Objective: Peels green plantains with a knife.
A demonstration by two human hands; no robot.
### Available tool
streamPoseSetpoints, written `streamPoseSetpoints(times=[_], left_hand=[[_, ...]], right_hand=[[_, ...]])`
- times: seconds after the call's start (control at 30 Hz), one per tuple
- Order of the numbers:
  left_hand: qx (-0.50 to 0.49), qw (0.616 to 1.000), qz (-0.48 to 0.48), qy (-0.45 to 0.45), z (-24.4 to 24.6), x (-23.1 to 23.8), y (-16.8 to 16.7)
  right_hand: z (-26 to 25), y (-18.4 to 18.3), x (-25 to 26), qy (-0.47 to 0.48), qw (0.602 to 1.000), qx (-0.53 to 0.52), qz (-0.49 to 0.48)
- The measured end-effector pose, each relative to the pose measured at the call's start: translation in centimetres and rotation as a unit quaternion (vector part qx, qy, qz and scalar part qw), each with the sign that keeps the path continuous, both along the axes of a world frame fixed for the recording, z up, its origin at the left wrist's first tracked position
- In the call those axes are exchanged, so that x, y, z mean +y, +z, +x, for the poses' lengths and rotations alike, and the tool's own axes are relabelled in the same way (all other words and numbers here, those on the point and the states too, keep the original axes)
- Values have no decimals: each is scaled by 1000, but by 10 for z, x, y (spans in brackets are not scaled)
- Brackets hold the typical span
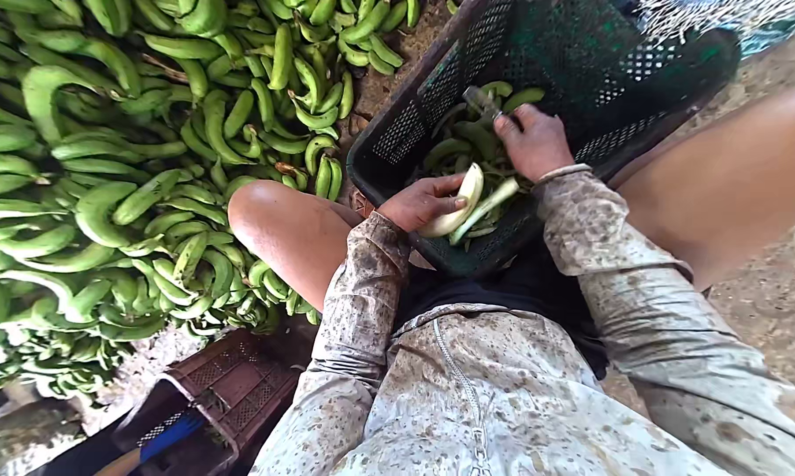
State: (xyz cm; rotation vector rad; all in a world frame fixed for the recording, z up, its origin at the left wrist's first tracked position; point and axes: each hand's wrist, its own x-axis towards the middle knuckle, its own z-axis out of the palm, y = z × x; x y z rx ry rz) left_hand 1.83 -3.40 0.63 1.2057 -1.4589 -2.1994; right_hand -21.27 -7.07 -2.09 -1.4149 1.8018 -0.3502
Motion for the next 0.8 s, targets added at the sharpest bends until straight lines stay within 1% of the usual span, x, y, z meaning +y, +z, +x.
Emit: streamPoseSetpoints(times=[0.03,0.07,0.1,0.13,0.17,0.23,0.27,0.3,0.33,0.4,0.5,0.57,0.63,0.67,0.7,0.73,0.77,0.8], left_hand=[[26,997,17,72,-3,1,-7],[51,985,38,162,-7,-2,-13],[77,963,62,251,-8,-7,-18],[105,931,95,335,-7,-11,-18],[140,890,126,415,-5,-16,-15],[200,795,157,550,-3,-25,-4],[217,757,158,596,-1,-27,0],[227,729,161,625,2,-28,3],[228,712,171,642,4,-29,5],[216,700,191,653,2,-27,8],[216,710,181,645,-6,-26,8],[216,744,133,618,-9,-25,3],[203,793,84,569,-15,-22,1],[187,828,56,525,-17,-19,1],[166,875,19,454,-17,-15,-1],[136,924,-22,358,-14,-11,-1],[102,960,-60,255,-10,-9,-1],[67,982,-93,149,-6,-7,1]], right_hand=[[-4,3,-2,-24,1000,-3,-1],[-6,10,-3,-33,999,-11,-19],[-5,14,-1,-28,998,-22,-44],[-2,15,6,-9,997,-36,-73],[4,14,13,22,993,-52,-102],[19,10,26,91,982,-81,-145],[26,8,33,124,974,-91,-164],[33,5,38,153,967,-96,-182],[37,3,42,176,960,-95,-198],[42,1,47,198,951,-83,-222],[42,3,46,190,952,-57,-232],[40,5,45,182,960,-42,-211],[38,5,41,157,966,-52,-198],[38,6,38,143,969,-64,-194],[36,7,34,131,971,-76,-183],[33,10,28,121,975,-89,-164],[28,13,21,109,979,-96,-144],[22,15,15,94,984,-95,-120]])
